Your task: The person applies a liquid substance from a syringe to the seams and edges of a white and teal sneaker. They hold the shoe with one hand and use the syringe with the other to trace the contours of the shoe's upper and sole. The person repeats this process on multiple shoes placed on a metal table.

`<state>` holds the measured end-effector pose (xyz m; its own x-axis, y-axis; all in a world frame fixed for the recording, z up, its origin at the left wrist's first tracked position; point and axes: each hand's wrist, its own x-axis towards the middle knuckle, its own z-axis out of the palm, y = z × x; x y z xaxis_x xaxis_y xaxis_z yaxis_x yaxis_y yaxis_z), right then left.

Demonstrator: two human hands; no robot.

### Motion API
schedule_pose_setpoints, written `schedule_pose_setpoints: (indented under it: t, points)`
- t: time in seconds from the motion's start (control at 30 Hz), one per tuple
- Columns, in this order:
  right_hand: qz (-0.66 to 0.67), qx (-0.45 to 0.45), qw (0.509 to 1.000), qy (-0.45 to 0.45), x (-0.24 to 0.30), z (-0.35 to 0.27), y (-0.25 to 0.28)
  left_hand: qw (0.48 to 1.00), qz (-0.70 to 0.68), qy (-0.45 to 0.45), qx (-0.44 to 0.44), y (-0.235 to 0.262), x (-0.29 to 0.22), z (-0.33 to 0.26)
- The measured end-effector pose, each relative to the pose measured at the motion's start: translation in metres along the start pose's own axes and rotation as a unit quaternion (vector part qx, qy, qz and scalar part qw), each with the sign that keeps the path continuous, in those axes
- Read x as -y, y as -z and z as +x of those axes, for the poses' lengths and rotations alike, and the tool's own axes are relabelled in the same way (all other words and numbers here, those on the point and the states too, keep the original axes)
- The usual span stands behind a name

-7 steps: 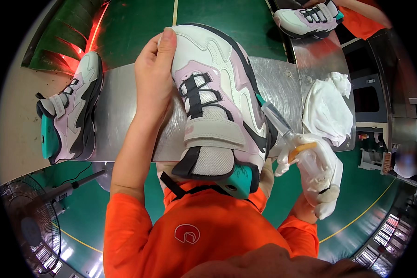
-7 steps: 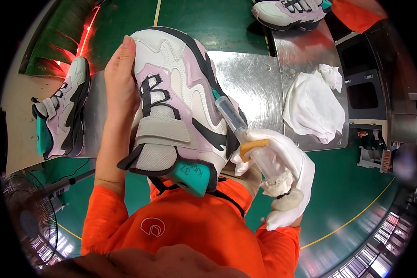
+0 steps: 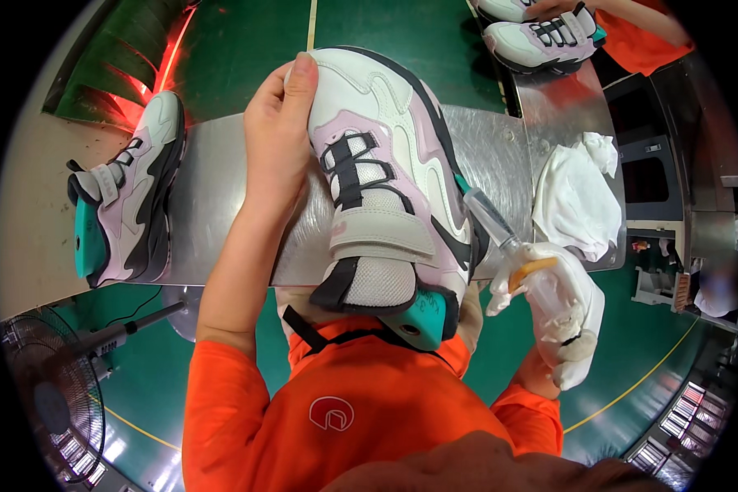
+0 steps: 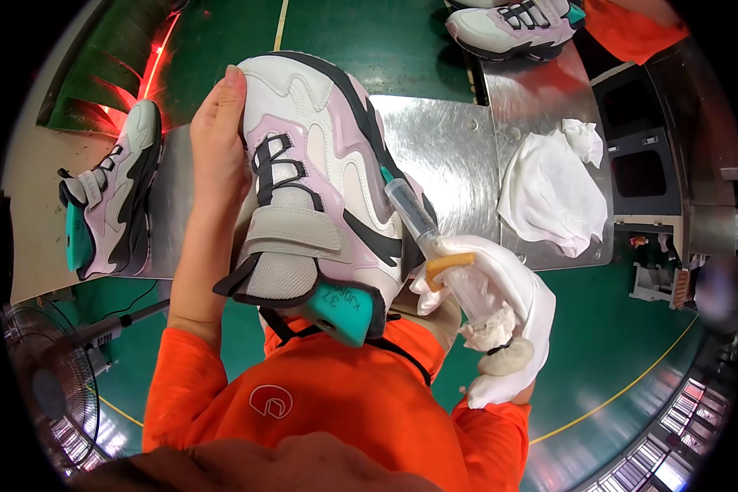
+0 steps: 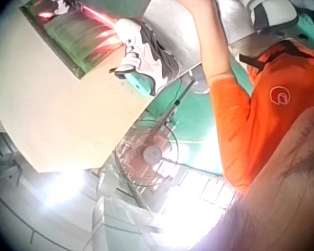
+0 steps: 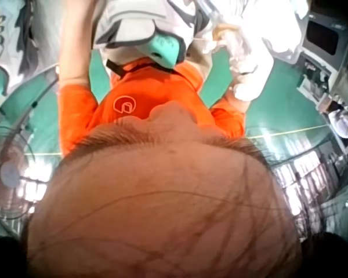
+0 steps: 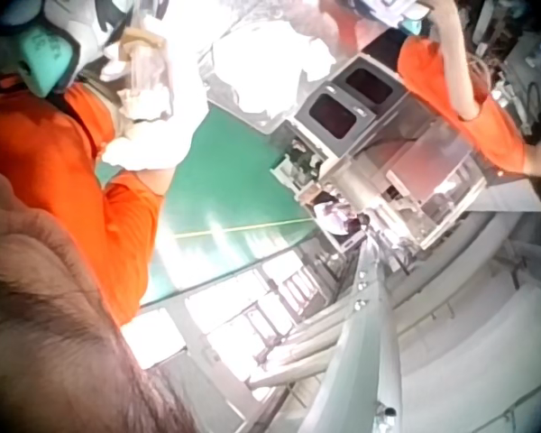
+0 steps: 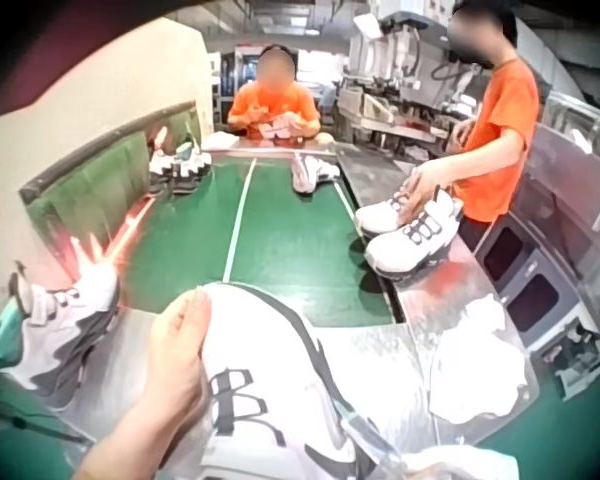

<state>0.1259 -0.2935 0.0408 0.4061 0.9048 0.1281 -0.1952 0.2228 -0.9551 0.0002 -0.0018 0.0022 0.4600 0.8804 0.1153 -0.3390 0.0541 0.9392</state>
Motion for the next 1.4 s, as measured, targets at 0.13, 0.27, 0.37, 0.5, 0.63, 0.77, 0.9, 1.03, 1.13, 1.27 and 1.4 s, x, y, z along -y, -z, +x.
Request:
schedule_pose_setpoints:
  t: [0.13, 0.27, 0.37, 0.5, 0.63, 0.77, 0.9, 1.03, 1.13, 1.27, 1.4]
  points:
    - [0.004, 0.005, 1.000, 0.000, 0.006, -0.005, -0.002, 1.000, 0.009, 0.002, -0.004, 0.001, -0.001, 0.000]
    - [0.019, 0.056, 0.998, 0.036, 0.005, -0.003, 0.007, 1.000, 0.003, 0.007, 0.003, 0.001, 0.002, 0.001]
    - [0.034, 0.042, 0.999, 0.001, 0.008, -0.004, 0.008, 1.000, 0.001, 0.009, 0.004, 0.002, 0.001, 0.001]
    - [0.054, -0.001, 0.999, -0.010, 0.008, -0.014, 0.017, 1.000, -0.008, 0.008, -0.002, 0.004, 0.008, 0.000]
    - [-0.002, -0.260, 0.966, -0.020, 0.012, -0.020, 0.012, 1.000, -0.016, 0.013, 0.016, 0.005, 0.017, 0.010]
    - [-0.289, -0.308, 0.889, 0.176, -0.024, -0.024, 0.034, 0.997, -0.030, 0.056, 0.050, -0.004, 0.014, 0.024]
    - [-0.552, -0.320, 0.756, 0.148, -0.059, -0.016, 0.054, 0.993, -0.013, 0.068, 0.091, -0.016, 0.014, 0.059]
    - [-0.548, -0.377, 0.736, 0.124, -0.084, -0.007, 0.064, 0.993, -0.024, 0.068, 0.098, -0.023, 0.010, 0.097]
    - [-0.568, -0.368, 0.726, 0.117, -0.083, -0.006, 0.061, 0.993, -0.023, 0.084, 0.080, -0.011, 0.013, 0.122]
    - [-0.567, -0.374, 0.725, 0.116, -0.085, -0.006, 0.063, 0.991, -0.022, 0.112, 0.071, -0.005, 0.017, 0.130]
    - [-0.577, -0.373, 0.719, 0.107, -0.086, -0.005, 0.064, 0.992, -0.016, 0.118, 0.051, 0.005, 0.032, 0.133]
